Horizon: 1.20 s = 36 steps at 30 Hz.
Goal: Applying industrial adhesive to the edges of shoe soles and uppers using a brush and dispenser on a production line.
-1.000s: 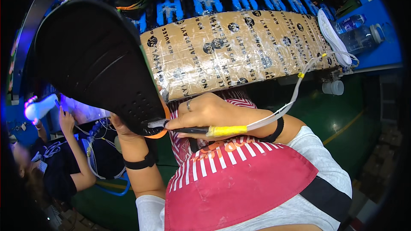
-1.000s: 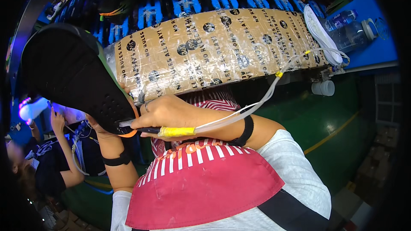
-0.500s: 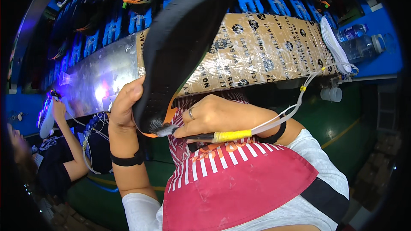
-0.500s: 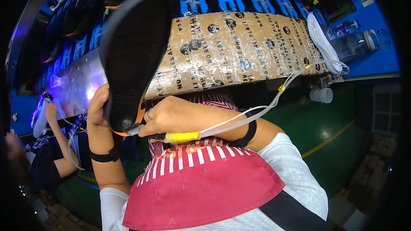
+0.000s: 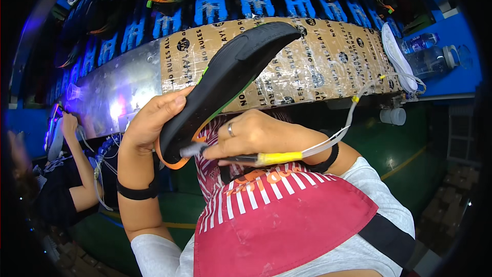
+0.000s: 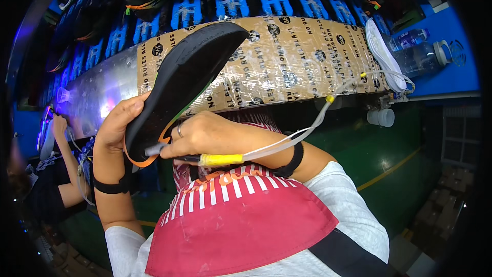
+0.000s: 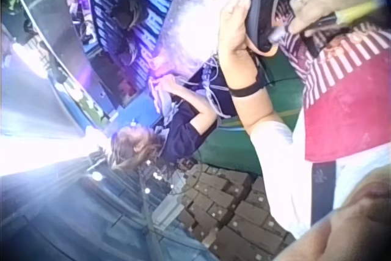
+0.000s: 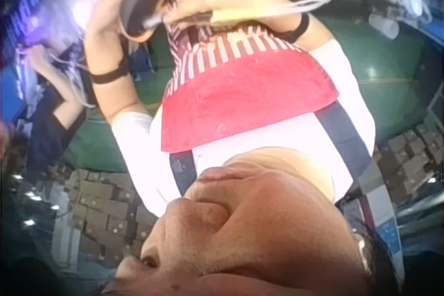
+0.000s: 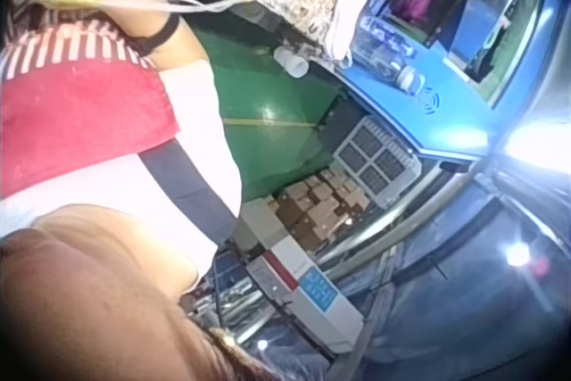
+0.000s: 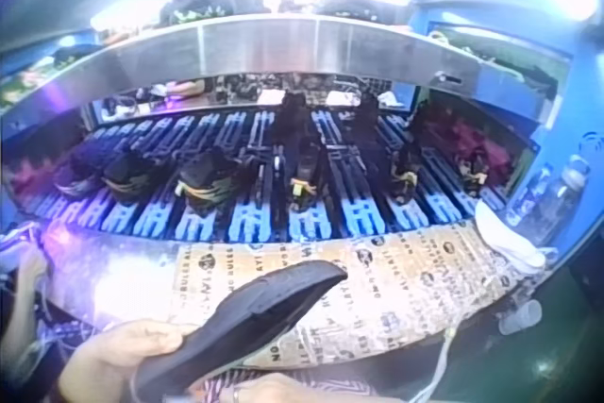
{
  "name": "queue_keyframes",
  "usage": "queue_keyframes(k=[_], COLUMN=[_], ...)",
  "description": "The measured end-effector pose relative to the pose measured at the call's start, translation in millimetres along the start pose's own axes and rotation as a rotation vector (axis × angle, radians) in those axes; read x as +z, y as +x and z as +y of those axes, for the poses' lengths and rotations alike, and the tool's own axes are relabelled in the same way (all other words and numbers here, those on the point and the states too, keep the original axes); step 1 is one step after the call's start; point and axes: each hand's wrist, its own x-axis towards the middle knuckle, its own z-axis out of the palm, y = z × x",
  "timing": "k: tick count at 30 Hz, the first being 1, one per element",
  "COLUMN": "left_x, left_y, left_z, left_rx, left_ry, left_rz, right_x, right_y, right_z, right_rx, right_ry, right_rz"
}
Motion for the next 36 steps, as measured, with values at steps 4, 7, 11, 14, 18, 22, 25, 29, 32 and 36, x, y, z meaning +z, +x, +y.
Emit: queue_keyframes(k=[4,7,11,14,18,22,25,29,32,36], left_x=[-2,-4,-4,-2,-1,-2,-2,-3,-4,-6], left_y=[3,4,5,4,5,8,11,13,11,10], left_z=[0,0,0,-1,-2,-3,-5,-8,-8,-8], left_rx=[-0.014,-0.037,-0.025,-0.041,-0.043,-0.072,-0.069,-0.088,-0.11,-0.04], left_ry=[0.075,0.107,0.057,0.052,0.112,0.121,0.157,0.151,0.175,0.06], left_rz=[-0.006,0.029,0.038,0.031,0.078,0.061,0.073,0.091,0.103,0.112], right_x=[7,5,8,10,4,1,8,14,8,-3], right_y=[1,-7,-8,-7,-12,-13,-10,-9,-11,-15], right_z=[2,4,8,9,8,10,13,12,11,10], right_rx=[-0.056,-0.047,0.007,-0.016,0.025,0.035,0.004,-0.021,0.01,0.081], right_ry=[-0.107,0.077,0.055,0.042,0.138,-0.064,-0.157,-0.244,-0.077,0.222], right_rz=[-0.034,-0.101,0.103,0.043,-0.036,0.036,0.025,-0.045,-0.106,-0.05])
